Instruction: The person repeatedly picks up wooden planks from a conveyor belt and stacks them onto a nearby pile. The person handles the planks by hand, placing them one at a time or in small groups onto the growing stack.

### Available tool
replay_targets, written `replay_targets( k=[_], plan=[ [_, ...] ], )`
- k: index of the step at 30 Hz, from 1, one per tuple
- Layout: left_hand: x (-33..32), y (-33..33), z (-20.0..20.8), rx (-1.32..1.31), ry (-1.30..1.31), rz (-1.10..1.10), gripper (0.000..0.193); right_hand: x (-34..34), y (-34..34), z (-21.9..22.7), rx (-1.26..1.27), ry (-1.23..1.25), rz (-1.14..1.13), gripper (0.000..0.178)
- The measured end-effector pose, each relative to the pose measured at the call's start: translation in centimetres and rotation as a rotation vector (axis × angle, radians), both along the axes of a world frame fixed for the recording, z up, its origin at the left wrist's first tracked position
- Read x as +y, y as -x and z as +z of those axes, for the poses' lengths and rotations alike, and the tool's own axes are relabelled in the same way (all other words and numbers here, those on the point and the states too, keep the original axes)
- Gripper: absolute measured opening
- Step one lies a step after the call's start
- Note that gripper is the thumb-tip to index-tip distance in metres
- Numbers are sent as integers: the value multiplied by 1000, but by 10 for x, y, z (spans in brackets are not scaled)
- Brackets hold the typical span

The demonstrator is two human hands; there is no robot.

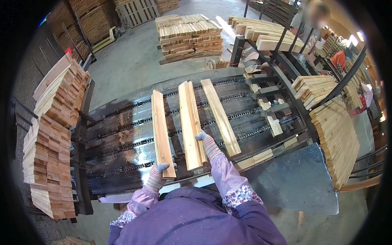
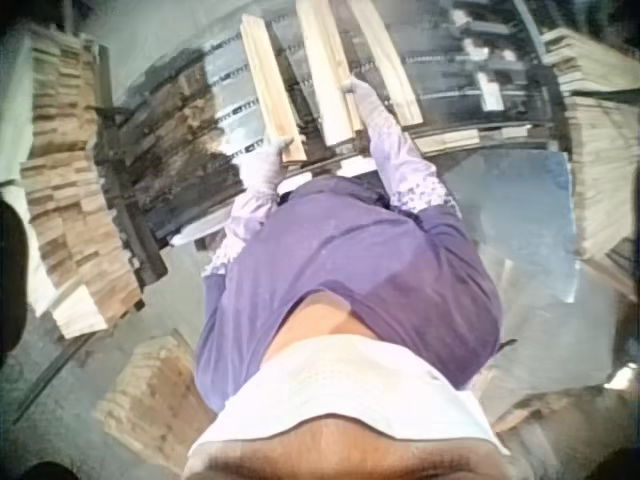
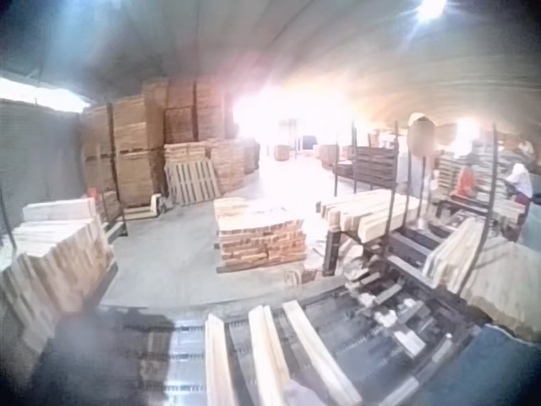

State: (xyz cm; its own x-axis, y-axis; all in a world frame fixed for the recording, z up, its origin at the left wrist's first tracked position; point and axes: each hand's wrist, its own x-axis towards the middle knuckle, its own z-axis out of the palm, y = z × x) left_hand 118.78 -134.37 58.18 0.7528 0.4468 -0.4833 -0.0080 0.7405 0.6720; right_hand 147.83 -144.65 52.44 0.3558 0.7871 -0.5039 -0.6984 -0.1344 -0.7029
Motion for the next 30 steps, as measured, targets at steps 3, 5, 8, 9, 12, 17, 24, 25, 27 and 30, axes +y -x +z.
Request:
replay_targets(
  k=[3, 5, 8, 9, 12, 17, 24, 25, 27, 30],
  plan=[
    [7, 14, -3, -20, -13, 22, 63, 9, 37, 26, 57, -140, -32, 75],
    [9, 18, -5, -29, -36, 26, 65, 14, 44, 26, -18, -137, 9, 76],
    [14, 22, -4, -33, -71, 39, 69, 20, 46, 19, -64, -50, 92, 77],
    [17, 28, -5, -30, -75, 53, 70, 27, 58, 20, -72, -89, 74, 77],
    [12, 23, -6, -2, -194, 33, 80, 35, 77, 15, -268, -95, 14, 78],
    [7, 17, 3, 243, -297, -176, 103, 64, 130, 18, -693, 179, 109, 88],
    [31, 58, 1, -138, 144, -109, 79, 54, 100, 115, -1026, 845, 454, 90],
    [33, 59, 3, -179, 181, -129, 81, 50, 90, 92, -1159, 963, 426, 90],
    [36, 67, -2, -212, 184, -102, 84, 45, 84, 67, -1346, 1105, 468, 94],
    [45, 79, 0, -220, 176, -115, 89, 45, 89, 34, -1435, 1101, 521, 104]
  ],
)
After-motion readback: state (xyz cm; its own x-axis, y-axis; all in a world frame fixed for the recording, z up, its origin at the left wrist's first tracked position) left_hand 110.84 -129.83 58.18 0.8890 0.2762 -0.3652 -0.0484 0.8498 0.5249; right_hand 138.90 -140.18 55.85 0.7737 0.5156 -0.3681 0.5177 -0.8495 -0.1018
